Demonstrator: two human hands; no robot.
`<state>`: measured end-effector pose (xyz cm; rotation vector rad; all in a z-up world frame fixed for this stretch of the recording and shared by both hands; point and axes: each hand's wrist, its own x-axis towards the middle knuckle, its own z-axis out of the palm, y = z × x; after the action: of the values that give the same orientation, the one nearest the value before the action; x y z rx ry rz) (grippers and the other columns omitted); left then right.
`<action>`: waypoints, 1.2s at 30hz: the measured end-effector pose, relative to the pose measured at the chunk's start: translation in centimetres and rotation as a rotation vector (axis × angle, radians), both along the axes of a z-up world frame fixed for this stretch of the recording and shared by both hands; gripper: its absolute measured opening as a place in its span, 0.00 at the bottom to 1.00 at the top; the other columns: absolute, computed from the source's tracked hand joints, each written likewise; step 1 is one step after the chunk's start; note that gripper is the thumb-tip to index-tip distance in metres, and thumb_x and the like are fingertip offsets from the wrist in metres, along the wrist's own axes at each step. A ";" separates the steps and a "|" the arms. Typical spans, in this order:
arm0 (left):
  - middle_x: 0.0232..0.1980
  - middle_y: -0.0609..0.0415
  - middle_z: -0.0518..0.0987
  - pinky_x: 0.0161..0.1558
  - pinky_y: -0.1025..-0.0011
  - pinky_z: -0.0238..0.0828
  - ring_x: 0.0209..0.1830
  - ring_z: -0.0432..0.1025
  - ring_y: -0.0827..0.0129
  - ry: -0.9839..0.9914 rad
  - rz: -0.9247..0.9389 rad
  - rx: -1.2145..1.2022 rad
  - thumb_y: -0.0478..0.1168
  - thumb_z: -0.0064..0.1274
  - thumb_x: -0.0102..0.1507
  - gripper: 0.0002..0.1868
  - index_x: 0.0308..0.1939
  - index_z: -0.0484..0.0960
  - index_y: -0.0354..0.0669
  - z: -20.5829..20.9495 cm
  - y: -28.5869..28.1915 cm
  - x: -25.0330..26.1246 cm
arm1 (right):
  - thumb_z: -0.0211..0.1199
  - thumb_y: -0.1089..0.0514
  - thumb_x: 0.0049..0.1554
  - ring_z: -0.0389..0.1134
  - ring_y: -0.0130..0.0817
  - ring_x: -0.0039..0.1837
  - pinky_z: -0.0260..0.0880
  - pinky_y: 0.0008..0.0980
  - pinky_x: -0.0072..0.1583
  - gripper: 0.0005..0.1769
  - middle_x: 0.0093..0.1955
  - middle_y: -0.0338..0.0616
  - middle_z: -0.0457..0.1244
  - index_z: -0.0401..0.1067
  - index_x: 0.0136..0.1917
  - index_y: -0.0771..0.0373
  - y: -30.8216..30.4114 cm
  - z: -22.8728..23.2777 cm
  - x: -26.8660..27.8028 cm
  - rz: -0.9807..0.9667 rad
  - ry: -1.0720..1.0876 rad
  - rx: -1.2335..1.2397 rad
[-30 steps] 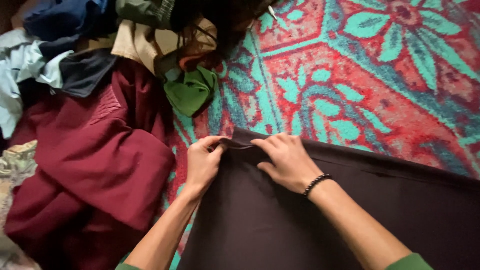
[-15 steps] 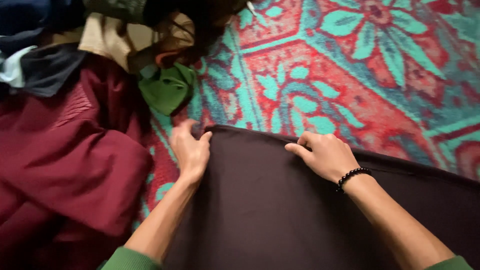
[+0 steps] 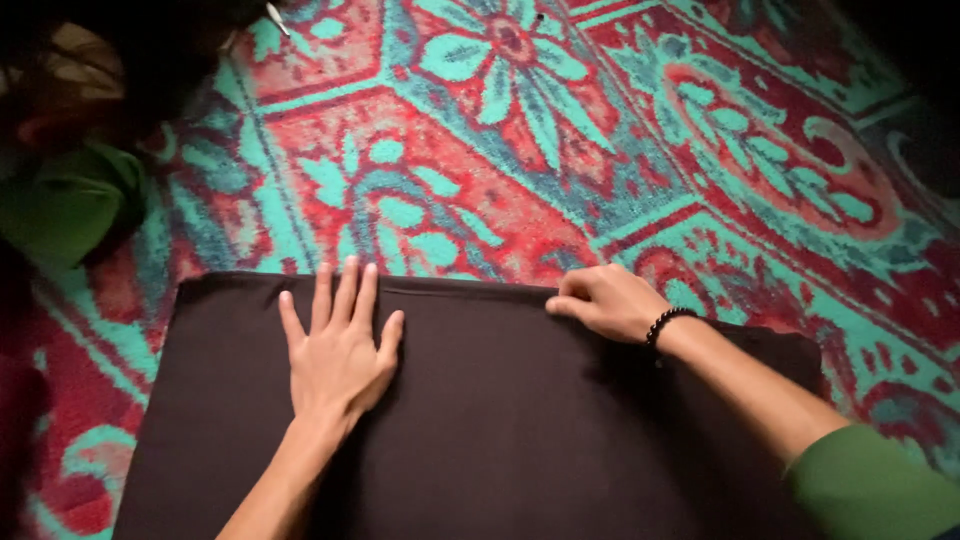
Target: The person picks up a piece of clothing from a pile on the floor, spreads it out, folds it neatly, and places it on a shelf.
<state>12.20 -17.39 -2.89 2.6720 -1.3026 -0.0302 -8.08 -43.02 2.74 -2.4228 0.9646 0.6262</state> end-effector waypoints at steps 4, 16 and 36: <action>0.84 0.56 0.56 0.79 0.38 0.30 0.85 0.44 0.58 -0.133 -0.007 -0.179 0.57 0.35 0.71 0.32 0.79 0.62 0.56 -1.6 0.3 0.2 | 0.56 0.32 0.60 0.71 0.45 0.62 0.71 0.49 0.63 0.21 0.51 0.40 0.73 0.77 0.53 0.45 0.0 -1.4 -0.5 -0.087 -0.138 -0.111; 0.83 0.51 0.67 0.80 0.43 0.35 0.85 0.55 0.55 -0.382 -0.093 -0.218 0.50 0.44 0.70 0.31 0.79 0.72 0.50 -2.7 -1.0 -2.2 | 0.65 0.29 0.51 0.71 0.38 0.59 0.66 0.43 0.59 0.25 0.51 0.35 0.73 0.78 0.51 0.46 -6.0 2.2 -14.1 -0.130 0.143 -0.057; 0.85 0.58 0.55 0.80 0.51 0.27 0.86 0.43 0.64 -0.062 -0.201 -0.096 0.60 0.28 0.70 0.36 0.81 0.58 0.54 -2.2 -6.1 -7.7 | 0.68 0.49 0.57 0.71 0.35 0.52 0.68 0.40 0.55 0.11 0.47 0.36 0.71 0.79 0.52 0.53 -10.1 -1.0 -25.5 -0.616 -0.174 -0.152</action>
<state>4.55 -23.49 -5.13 2.4723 -1.5455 0.0878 -33.61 -53.11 1.74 -2.0793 1.6208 0.1220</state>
